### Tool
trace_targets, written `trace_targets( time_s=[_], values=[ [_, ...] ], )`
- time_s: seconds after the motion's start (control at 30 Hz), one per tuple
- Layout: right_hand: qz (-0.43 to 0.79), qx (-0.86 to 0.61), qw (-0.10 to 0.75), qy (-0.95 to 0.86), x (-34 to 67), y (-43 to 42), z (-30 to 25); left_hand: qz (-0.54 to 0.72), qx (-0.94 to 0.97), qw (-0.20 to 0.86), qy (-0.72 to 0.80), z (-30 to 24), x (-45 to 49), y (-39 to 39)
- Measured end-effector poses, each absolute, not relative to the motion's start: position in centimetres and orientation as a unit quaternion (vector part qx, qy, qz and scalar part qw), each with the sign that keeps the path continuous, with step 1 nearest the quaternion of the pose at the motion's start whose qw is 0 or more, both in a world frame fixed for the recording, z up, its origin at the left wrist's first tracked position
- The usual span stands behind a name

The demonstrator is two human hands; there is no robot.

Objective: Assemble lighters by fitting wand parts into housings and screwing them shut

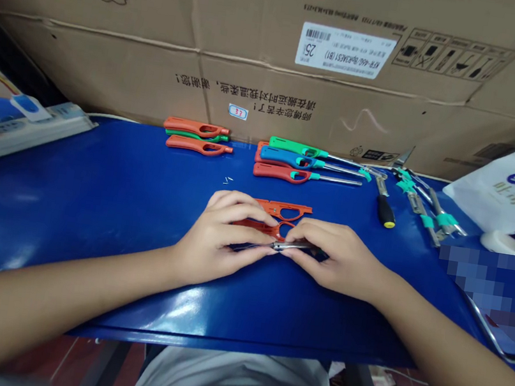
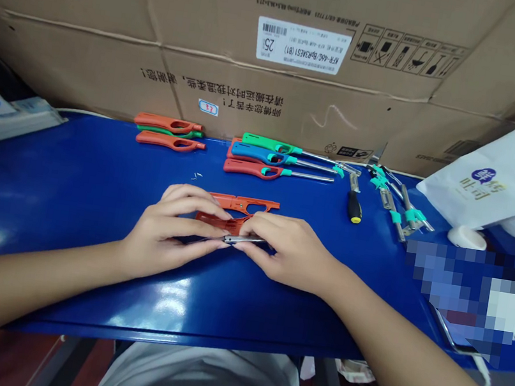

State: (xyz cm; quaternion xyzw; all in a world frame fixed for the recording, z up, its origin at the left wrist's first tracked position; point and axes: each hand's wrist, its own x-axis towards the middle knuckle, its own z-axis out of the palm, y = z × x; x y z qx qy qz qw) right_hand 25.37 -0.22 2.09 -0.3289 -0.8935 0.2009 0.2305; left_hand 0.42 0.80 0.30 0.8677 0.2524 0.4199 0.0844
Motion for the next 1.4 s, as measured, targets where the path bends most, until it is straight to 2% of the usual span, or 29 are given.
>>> trace_targets(
  time_s=[0.17, 0.5, 0.63, 1.0, 1.2, 1.4],
  values=[
    [0.170, -0.344, 0.224, -0.896, 25.1, -0.6, 1.9, 0.411, 0.869, 0.094, 0.259, 0.2, 0.5, 0.7],
    [0.200, -0.438, 0.221, -0.848, 23.8, -1.3, 2.1, 0.401, 0.887, 0.068, 0.218, 0.4, 0.8, 0.1],
    [0.233, -0.450, 0.220, -0.834, 24.2, -1.1, 2.2, 0.374, 0.887, 0.102, 0.250, 0.4, 0.8, 0.2],
    [0.214, -0.464, 0.306, -0.803, 27.5, 1.0, 3.2, 0.361, 0.857, 0.215, 0.299, -0.1, 0.2, 1.7],
    [0.175, -0.445, 0.296, -0.827, 27.6, 1.2, 2.7, 0.332, 0.852, 0.244, 0.323, -0.6, 0.3, 2.2],
    [0.152, -0.431, 0.352, -0.817, 27.4, 1.2, 2.8, 0.315, 0.855, 0.261, 0.320, -0.4, 0.4, 2.2]
  ],
)
